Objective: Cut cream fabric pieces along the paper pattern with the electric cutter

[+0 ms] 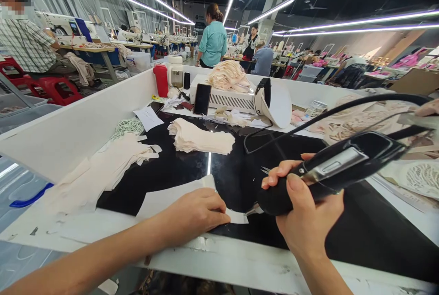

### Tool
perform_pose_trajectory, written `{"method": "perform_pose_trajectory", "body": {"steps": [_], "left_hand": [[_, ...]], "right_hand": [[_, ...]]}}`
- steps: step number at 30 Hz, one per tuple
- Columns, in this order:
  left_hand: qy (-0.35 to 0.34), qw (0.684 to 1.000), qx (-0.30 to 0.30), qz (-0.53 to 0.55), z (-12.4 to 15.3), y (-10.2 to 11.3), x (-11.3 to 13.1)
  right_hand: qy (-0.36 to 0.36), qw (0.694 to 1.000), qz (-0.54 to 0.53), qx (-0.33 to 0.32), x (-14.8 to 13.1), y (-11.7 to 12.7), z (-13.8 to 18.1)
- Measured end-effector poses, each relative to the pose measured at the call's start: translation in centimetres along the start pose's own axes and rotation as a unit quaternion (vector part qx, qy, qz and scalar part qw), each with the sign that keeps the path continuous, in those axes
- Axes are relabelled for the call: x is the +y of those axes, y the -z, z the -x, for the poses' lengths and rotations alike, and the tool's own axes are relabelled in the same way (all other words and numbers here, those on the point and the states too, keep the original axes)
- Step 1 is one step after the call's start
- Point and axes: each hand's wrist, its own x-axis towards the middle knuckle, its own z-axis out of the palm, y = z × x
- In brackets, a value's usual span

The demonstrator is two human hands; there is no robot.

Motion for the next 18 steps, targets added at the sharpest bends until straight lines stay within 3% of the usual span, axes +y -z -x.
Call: {"method": "perform_pose_trajectory", "body": {"steps": [9, 18], "left_hand": [[0.026, 1.000, -0.008, 0.013, 0.5, -1.2, -0.1], [-0.001, 1.000, -0.002, 0.021, 0.4, 0.1, 0.3]], "right_hand": [[-0.011, 1.000, -0.003, 0.014, 0.3, 0.4, -0.1], [-0.001, 1.000, -0.020, 0.014, -0.5, -0.5, -0.6]]}}
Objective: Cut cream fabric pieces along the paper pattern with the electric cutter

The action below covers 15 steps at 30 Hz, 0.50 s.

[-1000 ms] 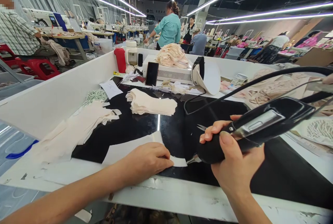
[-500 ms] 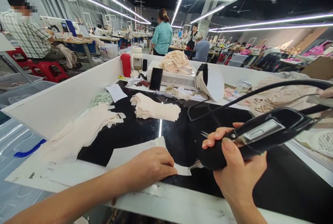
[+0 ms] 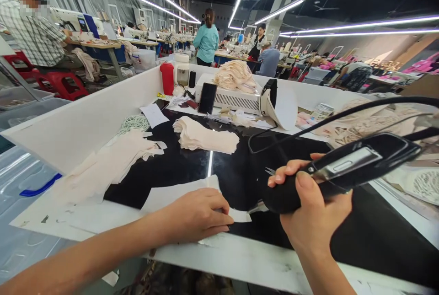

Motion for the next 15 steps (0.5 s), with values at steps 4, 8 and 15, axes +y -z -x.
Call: {"method": "perform_pose_trajectory", "body": {"steps": [4, 8, 15], "left_hand": [[-0.022, 1.000, 0.015, -0.009, -0.2, 0.3, 0.2], [-0.029, 0.999, 0.015, -0.022, -0.3, 0.5, 0.3], [-0.028, 0.999, 0.021, -0.016, -0.2, 0.2, 0.2]], "right_hand": [[-0.004, 1.000, -0.018, -0.001, -0.2, -0.9, 0.1], [-0.007, 0.999, -0.028, -0.021, 0.2, -1.5, 0.8], [-0.006, 0.999, -0.028, -0.041, 0.9, -1.6, 1.3]]}}
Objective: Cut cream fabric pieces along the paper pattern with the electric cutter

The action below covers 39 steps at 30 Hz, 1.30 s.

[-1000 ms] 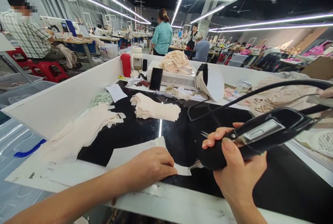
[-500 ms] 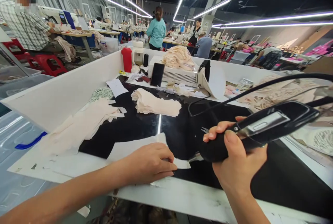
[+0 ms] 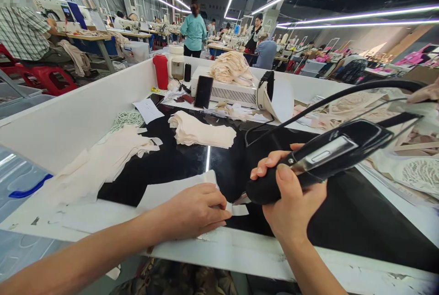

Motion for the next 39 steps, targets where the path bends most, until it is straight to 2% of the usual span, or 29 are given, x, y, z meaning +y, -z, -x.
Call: {"method": "perform_pose_trajectory", "body": {"steps": [6, 16, 25, 32, 39], "left_hand": [[-0.005, 1.000, 0.014, 0.008, -0.18, 0.05, 0.09], [0.024, 0.999, -0.044, 0.003, -0.03, 0.12, 0.00], [0.002, 1.000, -0.021, 0.003, -0.21, 0.32, 0.04], [0.021, 0.999, -0.044, -0.011, -0.16, 0.36, 0.21], [0.020, 0.999, -0.029, -0.004, -0.14, 0.33, 0.26]], "right_hand": [[0.002, 1.000, 0.000, 0.000, -0.02, 0.04, -0.01], [-0.006, 1.000, -0.011, -0.005, -0.13, 0.04, 0.03], [0.003, 1.000, -0.005, 0.009, -0.38, -0.09, -0.16], [-0.004, 1.000, -0.004, 0.000, -0.13, -0.23, 0.02], [-0.006, 1.000, -0.004, -0.008, -0.35, 0.12, 0.32]]}}
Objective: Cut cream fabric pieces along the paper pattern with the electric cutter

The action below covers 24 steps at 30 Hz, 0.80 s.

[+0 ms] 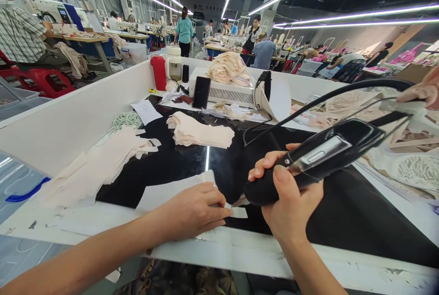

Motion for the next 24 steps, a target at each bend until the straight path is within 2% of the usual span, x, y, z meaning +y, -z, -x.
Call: {"method": "perform_pose_trajectory", "body": {"steps": [8, 24], "left_hand": [[0.006, 1.000, -0.021, -0.002, -0.1, 0.2, 0.1], [0.014, 0.999, -0.022, 0.024, 0.4, 0.6, 0.0]], "right_hand": [[-0.001, 0.999, -0.031, -0.027, -0.9, 1.1, 0.2], [0.000, 0.999, -0.031, -0.008, -1.3, 0.9, 0.3]]}}
